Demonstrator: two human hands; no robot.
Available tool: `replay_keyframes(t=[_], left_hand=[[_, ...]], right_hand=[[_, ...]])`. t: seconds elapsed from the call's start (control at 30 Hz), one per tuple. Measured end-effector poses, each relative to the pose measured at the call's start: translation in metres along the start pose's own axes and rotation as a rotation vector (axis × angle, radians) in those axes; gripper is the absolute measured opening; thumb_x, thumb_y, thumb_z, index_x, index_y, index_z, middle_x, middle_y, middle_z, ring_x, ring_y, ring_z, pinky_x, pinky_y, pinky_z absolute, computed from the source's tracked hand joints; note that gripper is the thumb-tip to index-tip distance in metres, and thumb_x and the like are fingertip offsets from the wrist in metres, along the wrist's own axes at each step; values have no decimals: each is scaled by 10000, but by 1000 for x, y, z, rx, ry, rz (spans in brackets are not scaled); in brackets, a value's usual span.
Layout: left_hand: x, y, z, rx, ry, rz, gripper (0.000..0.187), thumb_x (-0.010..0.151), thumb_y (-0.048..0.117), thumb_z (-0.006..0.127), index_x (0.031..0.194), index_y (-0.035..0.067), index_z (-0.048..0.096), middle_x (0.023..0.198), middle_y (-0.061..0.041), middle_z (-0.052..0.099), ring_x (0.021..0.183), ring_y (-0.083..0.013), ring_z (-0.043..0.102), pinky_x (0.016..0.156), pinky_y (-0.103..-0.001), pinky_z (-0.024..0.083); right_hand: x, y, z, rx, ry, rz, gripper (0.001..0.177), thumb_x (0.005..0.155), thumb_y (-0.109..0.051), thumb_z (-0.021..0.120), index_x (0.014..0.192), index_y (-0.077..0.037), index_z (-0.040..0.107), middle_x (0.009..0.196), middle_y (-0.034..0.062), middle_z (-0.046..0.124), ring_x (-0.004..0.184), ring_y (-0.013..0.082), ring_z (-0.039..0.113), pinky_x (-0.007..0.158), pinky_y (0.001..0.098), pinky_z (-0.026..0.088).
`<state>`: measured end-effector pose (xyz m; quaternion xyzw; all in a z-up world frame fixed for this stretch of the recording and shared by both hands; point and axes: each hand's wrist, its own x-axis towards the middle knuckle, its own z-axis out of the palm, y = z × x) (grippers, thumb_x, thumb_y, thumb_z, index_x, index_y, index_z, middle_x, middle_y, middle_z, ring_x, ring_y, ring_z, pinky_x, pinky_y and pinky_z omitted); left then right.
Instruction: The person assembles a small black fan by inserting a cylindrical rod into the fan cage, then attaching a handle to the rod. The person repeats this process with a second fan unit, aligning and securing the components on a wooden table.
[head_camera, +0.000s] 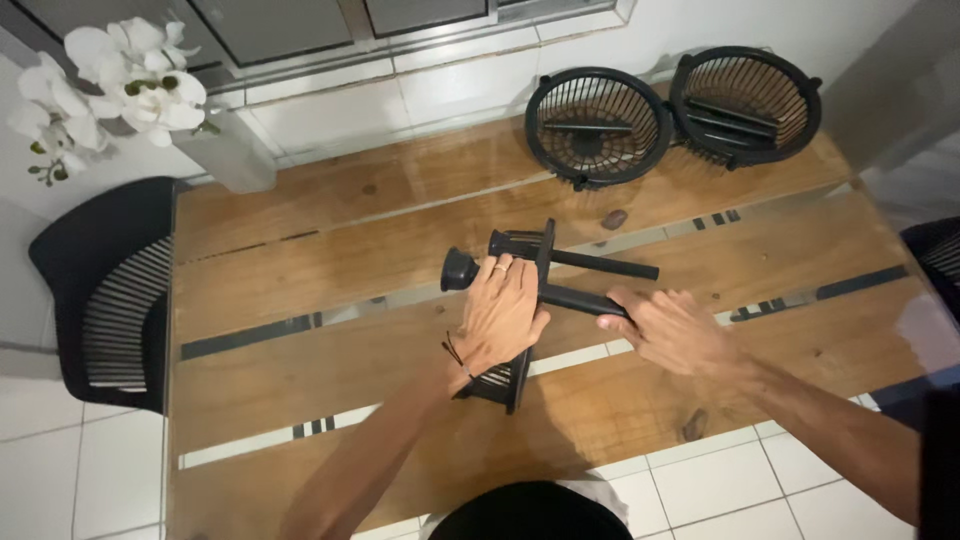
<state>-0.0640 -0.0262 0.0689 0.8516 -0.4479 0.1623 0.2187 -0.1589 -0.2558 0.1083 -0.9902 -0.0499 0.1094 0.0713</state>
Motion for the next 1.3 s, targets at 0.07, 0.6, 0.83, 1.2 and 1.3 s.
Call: replay_keyframes(t=[0.07,0.6,0.83,1.2,1.3], left_hand=[[-1,-1,2,-42,44,-13,456,718,278,745,997,-51,597,977,-225,630,1063,-405,578,957,-462,428],[-49,-100,60,-238,142,-471,377,931,338,662,1074,-8,619,960,-197,659,978,-381,586,936,-524,415],[-111,-163,123,-414,278,-692,513,1006,492,609,1132,-5,607,1031,-230,616,1039,-434,543,954,-522,417],[-162,-138,118,-272,356,-855,749,930,465,699,1388,-83,474,1341,-301,497,1267,-450,466,1070,-539,355],[-169,-97,106,-258,315,-662,385,950,243,644,1286,57,624,1337,-131,608,1332,-347,521,1162,-484,403]], right_hand=[[-1,-3,-13,-62,31,-45,537,981,-539,408,1235,-86,545,549,170,649,570,417,698,532,517,559],[5,-78,148,563,296,-193,565,950,-322,691,1406,-15,559,1260,198,636,1114,360,604,927,459,504],[40,-67,199,421,422,-107,371,940,-168,658,1300,-82,645,1177,114,679,1150,343,597,1110,547,383],[86,-64,233,121,373,-155,470,808,-6,639,1269,-97,663,1230,51,638,1240,300,531,1180,651,238],[96,-66,237,79,397,-149,478,806,-24,643,1278,-98,656,1217,55,637,1254,295,534,1188,666,227]])
